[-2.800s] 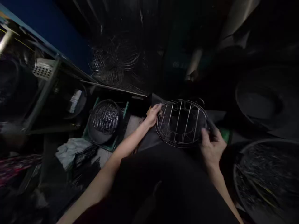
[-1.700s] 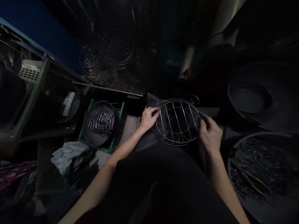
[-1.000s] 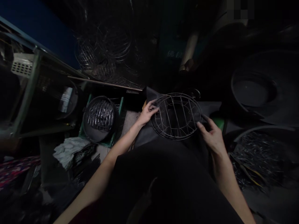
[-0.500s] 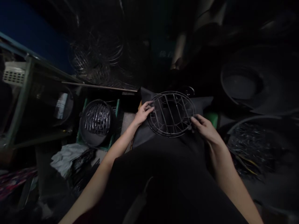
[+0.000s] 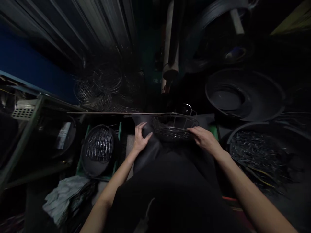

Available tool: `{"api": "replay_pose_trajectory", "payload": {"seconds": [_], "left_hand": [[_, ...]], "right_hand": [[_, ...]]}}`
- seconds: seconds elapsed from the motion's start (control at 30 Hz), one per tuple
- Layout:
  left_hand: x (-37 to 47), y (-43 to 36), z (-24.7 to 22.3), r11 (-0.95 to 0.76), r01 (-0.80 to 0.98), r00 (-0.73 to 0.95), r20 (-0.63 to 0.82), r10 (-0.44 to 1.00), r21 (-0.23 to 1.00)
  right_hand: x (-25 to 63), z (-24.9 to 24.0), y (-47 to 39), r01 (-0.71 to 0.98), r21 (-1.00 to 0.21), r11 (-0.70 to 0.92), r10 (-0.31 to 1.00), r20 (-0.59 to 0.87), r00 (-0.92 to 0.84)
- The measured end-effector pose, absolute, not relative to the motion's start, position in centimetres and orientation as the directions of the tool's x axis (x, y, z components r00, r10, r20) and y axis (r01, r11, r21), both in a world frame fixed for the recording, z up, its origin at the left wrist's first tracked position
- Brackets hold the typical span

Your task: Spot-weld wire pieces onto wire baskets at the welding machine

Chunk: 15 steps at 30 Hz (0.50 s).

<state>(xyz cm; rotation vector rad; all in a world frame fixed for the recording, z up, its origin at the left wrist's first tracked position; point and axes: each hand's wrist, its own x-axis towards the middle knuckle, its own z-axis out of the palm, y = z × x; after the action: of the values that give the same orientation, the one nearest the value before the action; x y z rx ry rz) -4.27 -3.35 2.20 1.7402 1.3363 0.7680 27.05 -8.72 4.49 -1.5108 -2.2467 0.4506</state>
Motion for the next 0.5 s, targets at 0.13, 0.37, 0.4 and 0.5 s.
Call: {"api": "replay_pose_trajectory", "payload": {"seconds": [0.13,0.37,0.4,0.5], "left_hand": [[-1.6,-1.2,3.7,-0.383,0.511,0.541,0.059,0.839,0.770],[1.3,3.0,4.8,-0.576,0.263,0.796,0.162,0.583,0.774],[1.3,3.5,4.6,-0.570,0.266,0.791,0.162,0.590,0.777],[1.7,5.0,4.1,-0.559,0.349,0.759,0.124,0.640,0.752]], "right_hand": [[26.8,3.1,-9.2,0.808,-0.401,0.433,0.900,0.138,-0.414],[24.9,5.3,-9.5,0.873,-0.484,0.062,0.979,-0.139,-0.146],[25.3,5.5,-9.9,0.826,-0.563,0.018,0.992,-0.094,-0.086],[29.0,5.5,-13.3,0.680,-0.708,-0.193,0.954,0.028,0.300]]}}
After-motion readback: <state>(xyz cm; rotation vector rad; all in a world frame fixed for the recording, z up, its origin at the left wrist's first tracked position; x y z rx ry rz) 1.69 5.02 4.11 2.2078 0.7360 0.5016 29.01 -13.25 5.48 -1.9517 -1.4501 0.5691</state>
